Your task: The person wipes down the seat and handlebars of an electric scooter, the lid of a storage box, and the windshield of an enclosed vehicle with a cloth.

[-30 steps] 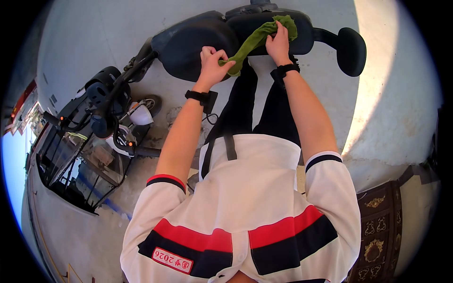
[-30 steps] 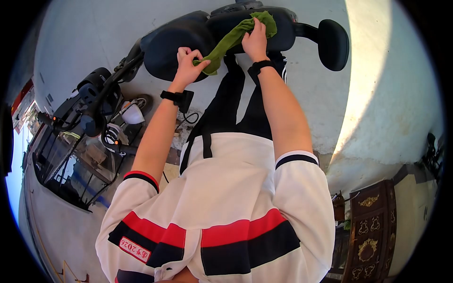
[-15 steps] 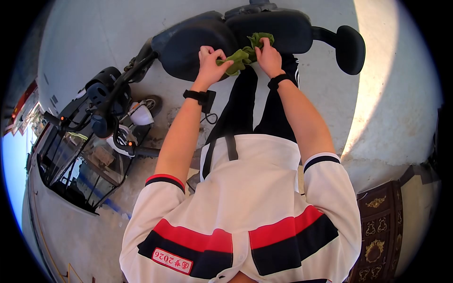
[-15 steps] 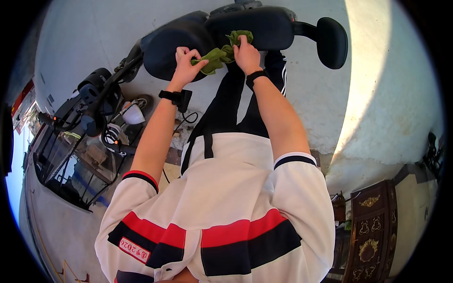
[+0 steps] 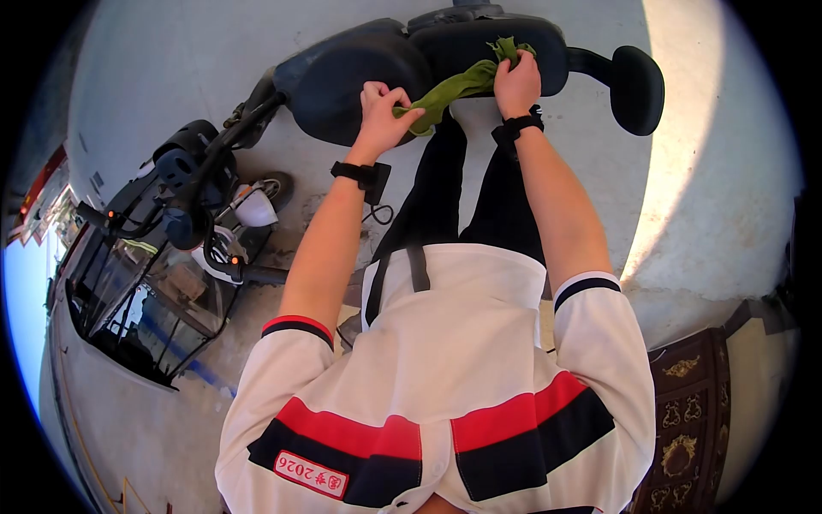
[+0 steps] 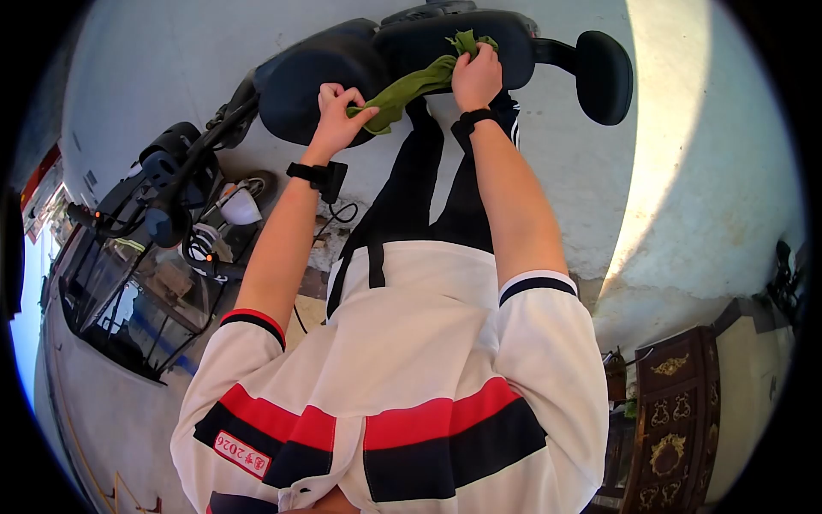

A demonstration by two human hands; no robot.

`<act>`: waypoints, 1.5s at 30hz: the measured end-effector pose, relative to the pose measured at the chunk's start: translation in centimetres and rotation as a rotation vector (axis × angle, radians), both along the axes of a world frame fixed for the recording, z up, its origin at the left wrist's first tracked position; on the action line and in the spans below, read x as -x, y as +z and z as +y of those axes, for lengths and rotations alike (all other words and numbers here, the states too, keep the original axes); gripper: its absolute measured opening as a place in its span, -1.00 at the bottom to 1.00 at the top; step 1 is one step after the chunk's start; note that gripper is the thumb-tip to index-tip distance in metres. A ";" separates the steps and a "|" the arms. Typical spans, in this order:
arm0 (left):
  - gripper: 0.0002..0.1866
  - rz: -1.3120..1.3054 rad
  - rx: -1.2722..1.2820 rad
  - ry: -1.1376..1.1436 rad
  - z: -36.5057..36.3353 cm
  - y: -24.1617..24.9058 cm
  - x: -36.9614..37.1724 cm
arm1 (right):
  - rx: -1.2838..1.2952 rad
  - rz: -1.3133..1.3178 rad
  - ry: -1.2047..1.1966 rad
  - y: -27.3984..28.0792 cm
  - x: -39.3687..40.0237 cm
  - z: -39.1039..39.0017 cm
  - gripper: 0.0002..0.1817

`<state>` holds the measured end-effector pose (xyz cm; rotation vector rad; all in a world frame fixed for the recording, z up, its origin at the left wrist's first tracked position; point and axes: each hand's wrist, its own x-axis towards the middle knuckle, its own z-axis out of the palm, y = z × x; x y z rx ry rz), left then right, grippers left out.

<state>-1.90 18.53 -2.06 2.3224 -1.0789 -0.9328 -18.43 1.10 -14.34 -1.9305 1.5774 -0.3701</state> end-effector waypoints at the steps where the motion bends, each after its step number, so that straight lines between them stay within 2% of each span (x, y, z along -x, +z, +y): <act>1: -0.68 -0.002 -0.005 -0.006 0.1 -0.1 -0.1 | 0.070 -0.003 -0.028 -0.2 0.0 -0.6 -0.67; 4: -0.68 0.000 0.003 -0.015 0.1 -0.4 -0.2 | 0.159 -0.062 0.023 -0.5 -0.7 -1.6 -0.62; 7: -0.67 0.009 0.007 -0.009 0.1 -0.3 -0.2 | 0.099 -0.109 0.075 -0.6 -1.3 -0.9 -0.56; 14: -0.66 -0.021 -0.011 -0.005 0.1 -0.5 0.0 | 0.096 -0.171 0.274 -0.5 -1.2 0.8 -0.64; 18: -0.66 -0.014 0.000 -0.014 0.1 -0.4 -0.1 | -0.110 -0.187 0.523 -0.5 -1.3 2.9 -0.67; 21: -0.66 -0.015 -0.001 -0.017 0.1 -0.3 -0.2 | -0.055 -0.129 0.600 0.0 -1.5 3.8 -0.75; 25: -0.67 0.002 -0.008 -0.003 0.0 -0.1 -0.1 | -0.109 -0.159 0.356 0.6 -1.4 2.5 -0.73; 30: -0.68 -0.002 -0.009 -0.003 0.0 -0.3 -0.1 | 0.079 -0.315 -0.004 1.0 -0.8 -1.1 -0.70; 34: -0.68 0.004 0.011 0.000 0.0 -0.3 -0.1 | 0.180 -0.274 0.078 -0.3 -1.7 -1.2 -0.62; 42: -0.67 -0.009 -0.007 -0.005 0.1 -0.2 0.0 | -0.196 -0.267 0.521 -0.7 -1.8 3.5 -0.69; 45: -0.67 -0.014 0.000 0.000 0.0 -0.1 -0.1 | -0.264 -0.246 0.590 -0.3 -0.7 4.9 -0.69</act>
